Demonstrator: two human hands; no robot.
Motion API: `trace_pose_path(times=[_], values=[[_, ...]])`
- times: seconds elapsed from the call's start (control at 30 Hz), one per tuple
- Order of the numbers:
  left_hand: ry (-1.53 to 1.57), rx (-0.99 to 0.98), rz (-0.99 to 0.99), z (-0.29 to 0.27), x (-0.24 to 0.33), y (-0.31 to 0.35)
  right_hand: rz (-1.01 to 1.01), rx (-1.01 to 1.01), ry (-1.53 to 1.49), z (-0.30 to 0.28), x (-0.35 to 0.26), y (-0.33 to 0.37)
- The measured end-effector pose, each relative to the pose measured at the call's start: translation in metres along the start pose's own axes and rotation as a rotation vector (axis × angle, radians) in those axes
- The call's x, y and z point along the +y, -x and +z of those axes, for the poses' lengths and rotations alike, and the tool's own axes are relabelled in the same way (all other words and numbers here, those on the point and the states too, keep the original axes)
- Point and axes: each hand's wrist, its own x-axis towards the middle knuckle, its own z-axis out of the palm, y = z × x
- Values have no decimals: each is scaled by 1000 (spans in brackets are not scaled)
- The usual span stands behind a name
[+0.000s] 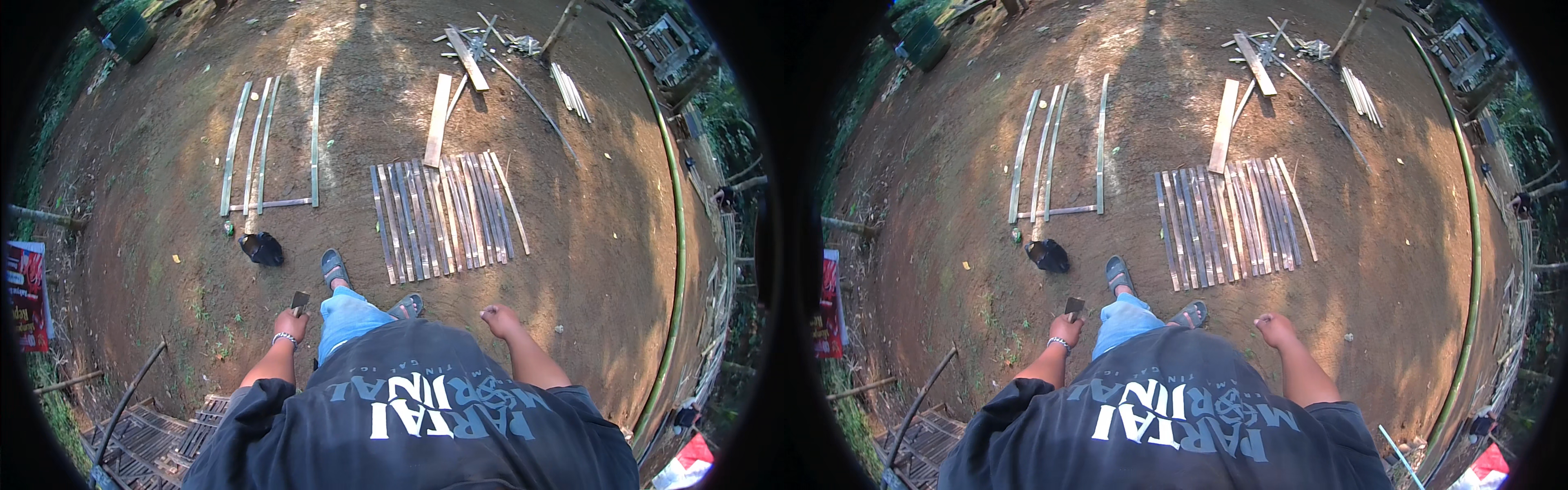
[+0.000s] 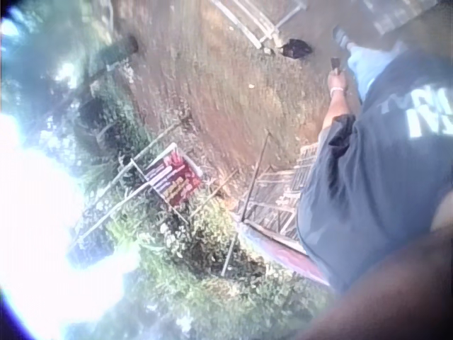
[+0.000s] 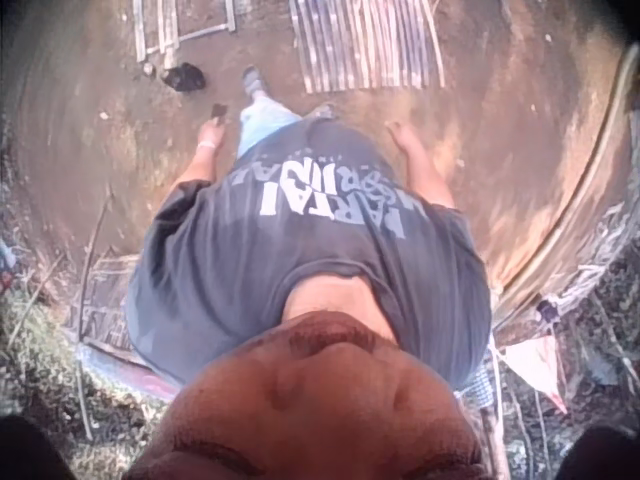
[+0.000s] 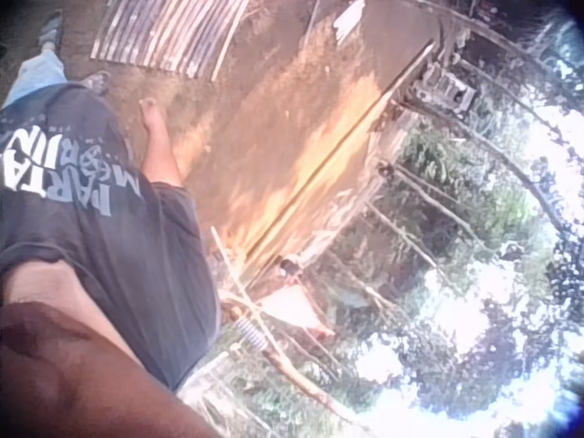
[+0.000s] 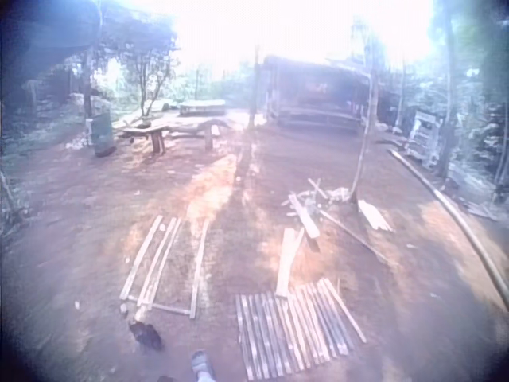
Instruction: The person assembles a wooden frame on the ground by measuring and nailing wooden planks together. They use a tape measure to check dimensions and a hammer to drive nails into the wood, securing the pieces into a rectangular structure.
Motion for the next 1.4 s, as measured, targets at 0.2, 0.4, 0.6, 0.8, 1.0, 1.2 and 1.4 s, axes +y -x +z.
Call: trace_pose_path(times=[0.2, 0.4, 0.6, 0.8, 1.0, 1.2, 1.4], values=[[53, -113, -44, -14, 21, -10, 24, 5, -62, 6, -1, -4], [47, 19, 73, 3, -10, -28, 56, -64, -112, 8, -18, 6], [85, -113, -47, -2, 13, -13, 138, -93, -59, 19, 1, 7], [39, -131, -73, 8, -14, -15, 145, -232, 52, 23, -3, -17], [-19, -202, -154, -14, -10, -32, 115, -286, 25, 19, -71, -45], [35, -248, -159, -16, 30, -99, 23, -255, -321, 20, -128, -85], [-171, -469, -36, -18, 138, -154, 122, -125, -324, 0, -129, -120]])
